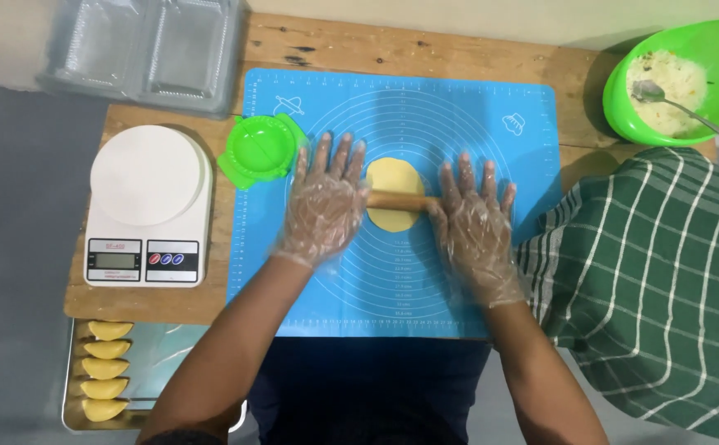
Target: Rolling out a small piece of dough into a flat circle using a wooden rolling pin on a silicone mat
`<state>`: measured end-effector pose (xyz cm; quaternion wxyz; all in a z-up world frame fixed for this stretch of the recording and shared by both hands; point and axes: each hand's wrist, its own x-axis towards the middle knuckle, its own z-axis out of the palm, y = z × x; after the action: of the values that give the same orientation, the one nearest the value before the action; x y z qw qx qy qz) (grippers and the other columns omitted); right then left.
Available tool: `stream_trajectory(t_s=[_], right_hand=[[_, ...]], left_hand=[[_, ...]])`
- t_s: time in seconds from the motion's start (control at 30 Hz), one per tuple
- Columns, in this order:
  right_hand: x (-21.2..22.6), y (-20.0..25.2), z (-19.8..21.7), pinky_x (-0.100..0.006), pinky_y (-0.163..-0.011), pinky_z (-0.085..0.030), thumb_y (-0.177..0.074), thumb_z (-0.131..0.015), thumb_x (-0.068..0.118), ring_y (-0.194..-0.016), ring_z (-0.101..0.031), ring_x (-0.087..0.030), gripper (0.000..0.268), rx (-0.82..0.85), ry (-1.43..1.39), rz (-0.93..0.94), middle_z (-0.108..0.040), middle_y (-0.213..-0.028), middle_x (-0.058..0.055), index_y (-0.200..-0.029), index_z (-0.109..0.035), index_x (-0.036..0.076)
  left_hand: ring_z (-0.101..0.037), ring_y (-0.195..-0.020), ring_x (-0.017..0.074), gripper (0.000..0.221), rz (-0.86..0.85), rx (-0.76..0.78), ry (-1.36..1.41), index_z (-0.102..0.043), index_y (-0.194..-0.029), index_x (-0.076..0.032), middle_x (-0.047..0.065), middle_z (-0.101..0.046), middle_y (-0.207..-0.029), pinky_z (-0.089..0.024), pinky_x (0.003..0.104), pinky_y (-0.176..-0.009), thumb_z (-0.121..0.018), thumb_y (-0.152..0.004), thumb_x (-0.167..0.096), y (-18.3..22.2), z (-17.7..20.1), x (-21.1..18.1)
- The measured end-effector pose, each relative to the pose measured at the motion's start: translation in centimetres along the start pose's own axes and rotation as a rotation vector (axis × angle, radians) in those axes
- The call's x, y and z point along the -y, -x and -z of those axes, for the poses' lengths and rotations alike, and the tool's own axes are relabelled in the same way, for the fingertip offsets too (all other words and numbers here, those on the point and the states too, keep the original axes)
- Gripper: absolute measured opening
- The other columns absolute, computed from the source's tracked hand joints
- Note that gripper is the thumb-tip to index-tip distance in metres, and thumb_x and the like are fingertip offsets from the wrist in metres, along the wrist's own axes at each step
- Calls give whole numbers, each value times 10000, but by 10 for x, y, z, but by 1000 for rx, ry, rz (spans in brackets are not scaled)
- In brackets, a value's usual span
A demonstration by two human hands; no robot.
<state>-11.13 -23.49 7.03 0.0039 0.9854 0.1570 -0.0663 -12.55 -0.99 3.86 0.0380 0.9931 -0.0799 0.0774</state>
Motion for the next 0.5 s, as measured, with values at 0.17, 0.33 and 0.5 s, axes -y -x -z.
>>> stream_trajectory(t_s=[0.17, 0.33, 0.5], right_hand=[[0, 23, 1, -677, -1195, -152, -1058, -315, 488, -1532, -190, -418, 623, 30, 13, 1, -208, -1704, -97, -1633, -277, 250], [0, 46, 5, -665, -1204, -154, -1044, -346, 477, -1531, -190, -407, 627, 53, 13, -2, -200, -1701, -96, -1632, -249, 283], [-2, 65, 1, -642, -1209, -155, -1045, -275, 495, -1536, -187, -372, 611, 90, 26, -3, -209, -1692, -66, -1632, -218, 336]], left_hand=[[-316, -1494, 394, 600, -17, 9, 40, -391, -1572, -72, 168, -370, -1624, -210, 608, -1212, -400, -1052, -371, 30, 13, -11], [-278, -1510, 384, 627, -61, 34, 82, -367, -1575, -64, 160, -321, -1649, -217, 590, -1210, -457, -1023, -346, 59, 18, -19], [-298, -1505, 356, 589, -33, 42, 195, -379, -1561, -63, 145, -368, -1625, -194, 576, -1217, -388, -1048, -354, 74, 27, -27]])
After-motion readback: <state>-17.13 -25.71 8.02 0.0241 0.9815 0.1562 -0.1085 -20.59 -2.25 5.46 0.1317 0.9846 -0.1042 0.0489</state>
